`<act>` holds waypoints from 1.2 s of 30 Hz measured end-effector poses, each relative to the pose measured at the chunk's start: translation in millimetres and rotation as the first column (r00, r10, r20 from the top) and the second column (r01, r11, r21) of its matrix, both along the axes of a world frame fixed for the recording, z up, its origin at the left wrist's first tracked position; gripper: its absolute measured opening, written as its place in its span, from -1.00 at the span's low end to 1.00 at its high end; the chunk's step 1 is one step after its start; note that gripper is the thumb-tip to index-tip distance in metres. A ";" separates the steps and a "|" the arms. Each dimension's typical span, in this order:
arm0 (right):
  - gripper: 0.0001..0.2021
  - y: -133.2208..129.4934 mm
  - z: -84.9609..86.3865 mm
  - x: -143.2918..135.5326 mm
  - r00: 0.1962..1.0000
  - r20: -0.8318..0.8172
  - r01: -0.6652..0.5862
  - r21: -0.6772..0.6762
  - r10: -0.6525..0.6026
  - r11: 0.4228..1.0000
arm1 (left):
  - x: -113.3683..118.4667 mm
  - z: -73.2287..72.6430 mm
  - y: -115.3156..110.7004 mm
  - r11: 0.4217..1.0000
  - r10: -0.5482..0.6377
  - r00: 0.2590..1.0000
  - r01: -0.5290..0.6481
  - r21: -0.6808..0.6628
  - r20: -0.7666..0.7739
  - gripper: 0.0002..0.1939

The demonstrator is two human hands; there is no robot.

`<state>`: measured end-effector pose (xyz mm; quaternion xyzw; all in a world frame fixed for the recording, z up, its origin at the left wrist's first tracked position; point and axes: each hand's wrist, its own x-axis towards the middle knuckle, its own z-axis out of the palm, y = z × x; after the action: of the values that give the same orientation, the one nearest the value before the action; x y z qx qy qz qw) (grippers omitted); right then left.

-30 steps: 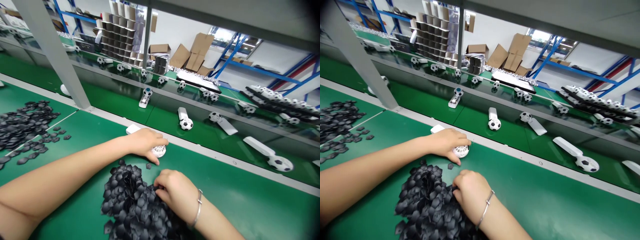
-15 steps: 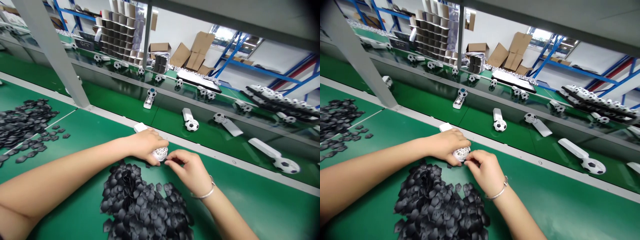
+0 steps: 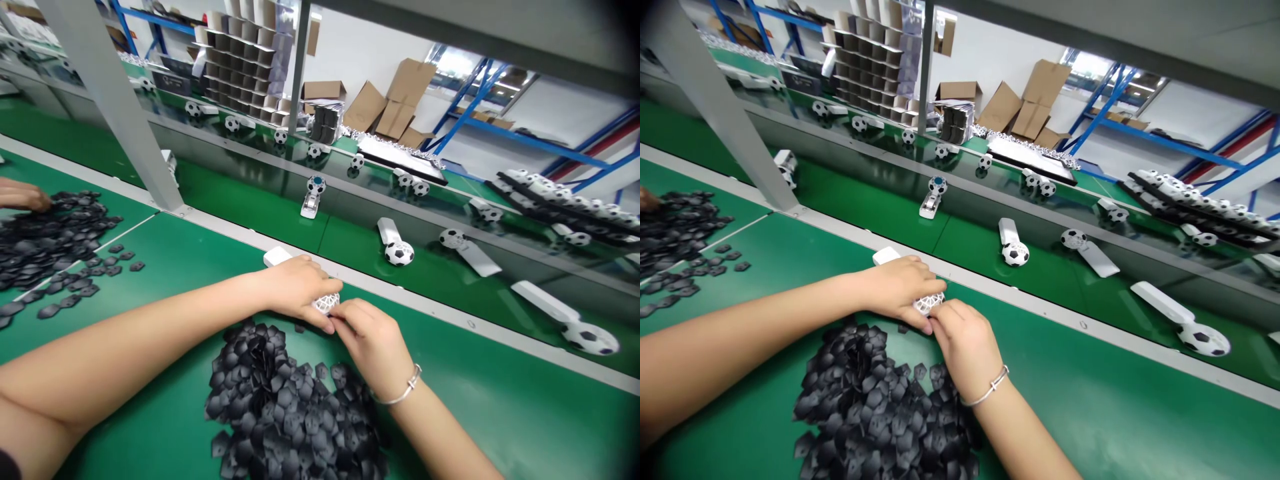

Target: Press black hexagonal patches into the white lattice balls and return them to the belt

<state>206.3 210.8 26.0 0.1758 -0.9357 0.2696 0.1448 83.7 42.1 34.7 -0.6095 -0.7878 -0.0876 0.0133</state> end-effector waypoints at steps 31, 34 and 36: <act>-0.82 -18.8 17.6 14.9 0.977 0.211 -0.016 0.159 -0.018 0.987 | -13.4 0.1 -5.3 0.998 0.054 0.998 -0.055 0.010 0.030 -0.54; -0.88 -10.1 11.4 5.7 0.988 0.152 0.041 -0.036 -0.035 0.998 | -13.3 1.3 -9.2 0.999 0.052 0.998 -0.052 -0.008 0.021 -0.36; -0.90 -6.2 7.5 -0.1 0.988 0.139 0.083 -0.150 -0.062 0.985 | -11.1 2.6 -10.5 0.997 0.067 0.998 -0.066 -0.040 0.016 -0.27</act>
<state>206.2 204.6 33.5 0.1112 -0.9251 0.3476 0.1047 72.5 31.6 37.3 -0.5824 -0.8092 -0.0769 -0.0026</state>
